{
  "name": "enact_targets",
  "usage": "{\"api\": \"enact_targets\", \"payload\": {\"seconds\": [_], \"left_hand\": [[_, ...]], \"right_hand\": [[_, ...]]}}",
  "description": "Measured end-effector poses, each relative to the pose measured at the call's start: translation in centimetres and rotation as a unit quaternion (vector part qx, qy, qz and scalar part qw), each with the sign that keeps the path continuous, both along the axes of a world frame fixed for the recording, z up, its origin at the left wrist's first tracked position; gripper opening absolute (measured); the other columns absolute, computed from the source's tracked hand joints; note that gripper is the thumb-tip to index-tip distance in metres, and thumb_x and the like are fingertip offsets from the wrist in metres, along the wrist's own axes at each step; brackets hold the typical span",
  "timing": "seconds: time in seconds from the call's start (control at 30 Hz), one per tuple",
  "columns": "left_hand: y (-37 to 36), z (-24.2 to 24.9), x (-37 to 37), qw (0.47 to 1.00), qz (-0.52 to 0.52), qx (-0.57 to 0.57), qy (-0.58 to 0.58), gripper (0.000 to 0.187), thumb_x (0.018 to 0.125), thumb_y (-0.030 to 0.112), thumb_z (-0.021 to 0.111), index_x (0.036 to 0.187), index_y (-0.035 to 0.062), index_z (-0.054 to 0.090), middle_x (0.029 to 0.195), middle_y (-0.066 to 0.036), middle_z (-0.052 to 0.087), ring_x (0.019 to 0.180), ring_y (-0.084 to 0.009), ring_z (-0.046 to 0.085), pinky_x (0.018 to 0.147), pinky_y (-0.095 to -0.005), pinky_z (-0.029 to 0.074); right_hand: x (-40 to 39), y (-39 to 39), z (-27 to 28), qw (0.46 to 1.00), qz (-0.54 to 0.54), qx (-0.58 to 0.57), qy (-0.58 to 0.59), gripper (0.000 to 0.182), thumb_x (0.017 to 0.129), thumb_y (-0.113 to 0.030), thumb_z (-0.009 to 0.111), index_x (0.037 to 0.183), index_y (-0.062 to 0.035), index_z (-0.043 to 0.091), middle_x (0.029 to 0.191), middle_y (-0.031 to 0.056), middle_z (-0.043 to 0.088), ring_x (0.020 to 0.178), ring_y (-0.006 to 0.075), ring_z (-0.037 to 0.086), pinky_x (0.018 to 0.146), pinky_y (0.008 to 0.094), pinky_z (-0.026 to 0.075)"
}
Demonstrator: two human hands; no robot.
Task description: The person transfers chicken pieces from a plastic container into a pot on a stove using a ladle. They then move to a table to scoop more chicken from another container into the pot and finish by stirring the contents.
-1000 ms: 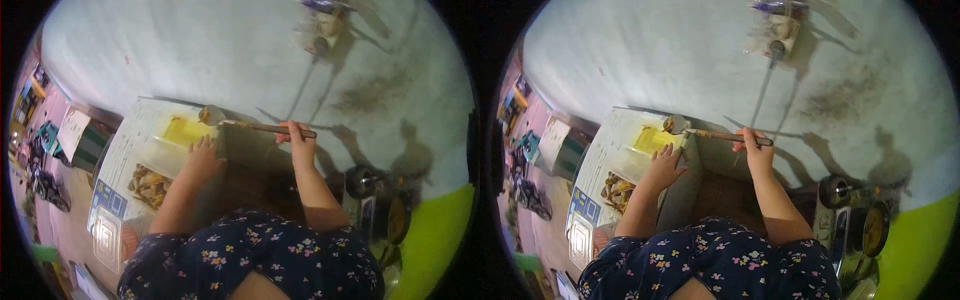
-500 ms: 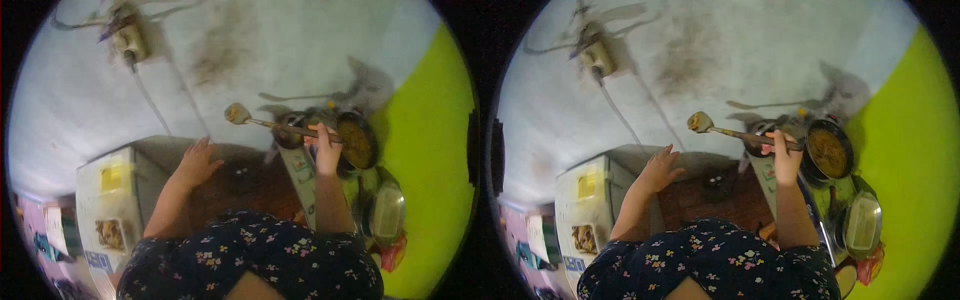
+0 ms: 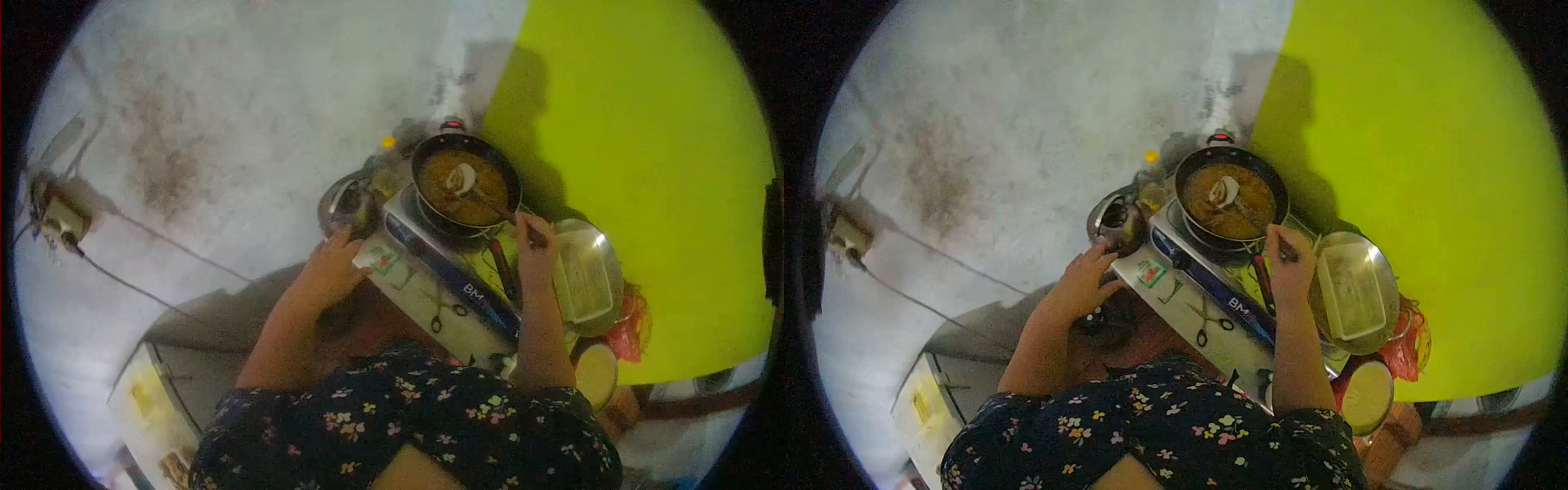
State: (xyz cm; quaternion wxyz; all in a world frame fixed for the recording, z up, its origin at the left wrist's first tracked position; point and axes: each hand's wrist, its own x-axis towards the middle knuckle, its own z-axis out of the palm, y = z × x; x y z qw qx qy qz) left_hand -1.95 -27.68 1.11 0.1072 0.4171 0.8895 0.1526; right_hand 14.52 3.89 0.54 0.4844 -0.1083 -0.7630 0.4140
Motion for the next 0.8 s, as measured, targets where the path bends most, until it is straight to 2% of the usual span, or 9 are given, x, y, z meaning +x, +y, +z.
{"api": "enact_targets", "payload": {"seconds": [0.1,0.13,0.27,0.37,0.47,0.57,0.67,0.77,0.8], "left_hand": [[2.0,0.1,-0.2,1.0,-0.022,0.01,0.003,0.056,0.087,0.033,0.064,0.131,0.0022,0.048,0.146,-0.022,0.032,0.134,-0.0363,0.033,0.108,-0.0465,0.03],[2.3,0.0,-0.7,0.999,-0.034,0.015,0.006,0.056,0.086,0.033,0.064,0.13,0.0021,0.048,0.146,-0.022,0.032,0.134,-0.0363,0.034,0.108,-0.0462,0.03],[4.0,-0.5,-2.5,0.999,-0.051,0.008,0.001,0.054,0.086,0.031,0.065,0.128,0.0019,0.05,0.146,-0.022,0.032,0.134,-0.036,0.034,0.107,-0.0454,0.032],[5.0,-0.4,-4.0,0.998,-0.058,0.006,0.0,0.054,0.084,0.03,0.067,0.128,0.0019,0.051,0.146,-0.022,0.032,0.134,-0.0353,0.034,0.108,-0.0452,0.032],[5.5,-1.9,-7.1,0.994,-0.102,0.038,0.011,0.055,0.083,0.027,0.069,0.129,0.0021,0.051,0.147,-0.021,0.032,0.134,-0.0357,0.034,0.109,-0.0448,0.03],[6.4,1.2,-7.9,0.998,-0.064,0.012,-0.014,0.056,0.083,0.025,0.069,0.131,0.0019,0.049,0.147,-0.021,0.031,0.134,-0.0368,0.033,0.11,-0.0443,0.03],[6.7,1.4,-10.6,0.998,-0.068,0.018,-0.01,0.055,0.084,0.024,0.068,0.131,0.002,0.049,0.148,-0.02,0.031,0.134,-0.038,0.032,0.11,-0.045,0.029],[6.2,0.3,-13.4,0.999,-0.05,0.021,-0.001,0.055,0.085,0.025,0.067,0.132,0.0023,0.048,0.148,-0.02,0.03,0.134,-0.0381,0.033,0.11,-0.0453,0.029],[6.1,-0.1,-14.1,0.999,-0.046,0.01,0.012,0.055,0.085,0.025,0.067,0.132,0.0026,0.048,0.148,-0.02,0.031,0.134,-0.038,0.033,0.11,-0.0454,0.029]], "right_hand": [[1.3,-0.6,0.2,0.982,-0.074,0.113,-0.13,0.019,0.084,-0.008,0.07,0.101,-0.0005,0.067,0.089,0.0129,0.067,0.075,0.0199,0.064,0.066,0.0303,0.051],[1.4,-0.7,0.4,0.978,-0.073,0.139,-0.141,0.021,0.084,-0.011,0.069,0.102,-0.0008,0.066,0.088,0.014,0.065,0.075,0.0235,0.063,0.065,0.0323,0.05],[1.8,0.1,0.5,0.945,-0.127,0.205,-0.219,0.017,0.089,-0.013,0.063,0.103,-0.0033,0.066,0.087,0.0135,0.061,0.073,0.029,0.061,0.066,0.0345,0.05],[1.0,2.2,-0.4,0.917,-0.153,0.285,-0.235,0.018,0.089,-0.014,0.062,0.103,-0.0037,0.065,0.088,0.0142,0.06,0.074,0.0305,0.061,0.066,0.0364,0.05],[-0.2,3.5,-0.6,0.906,-0.164,0.272,-0.278,0.015,0.088,-0.014,0.063,0.099,-0.0039,0.065,0.085,0.0147,0.061,0.071,0.0331,0.06,0.064,0.0387,0.05],[-1.6,4.0,-0.9,0.937,-0.169,0.123,-0.281,0.014,0.088,-0.013,0.063,0.095,-0.0012,0.065,0.078,0.0144,0.062,0.064,0.0289,0.059,0.062,0.0365,0.048],[-2.4,3.6,-2.2,0.955,-0.195,-0.011,-0.221,0.016,0.089,-0.014,0.062,0.09,0.0019,0.064,0.073,0.0112,0.062,0.061,0.0208,0.057,0.06,0.0328,0.046],[-3.2,2.6,-5.4,0.953,-0.179,-0.183,-0.159,0.018,0.091,-0.014,0.061,0.089,0.0035,0.064,0.071,0.0072,0.061,0.063,0.0137,0.056,0.059,0.0294,0.044],[-3.6,2.3,-6.8,0.96,-0.179,-0.18,-0.121,0.017,0.091,-0.013,0.06,0.089,0.0032,0.064,0.071,0.0063,0.061,0.064,0.0132,0.056,0.058,0.0288,0.044]]}}
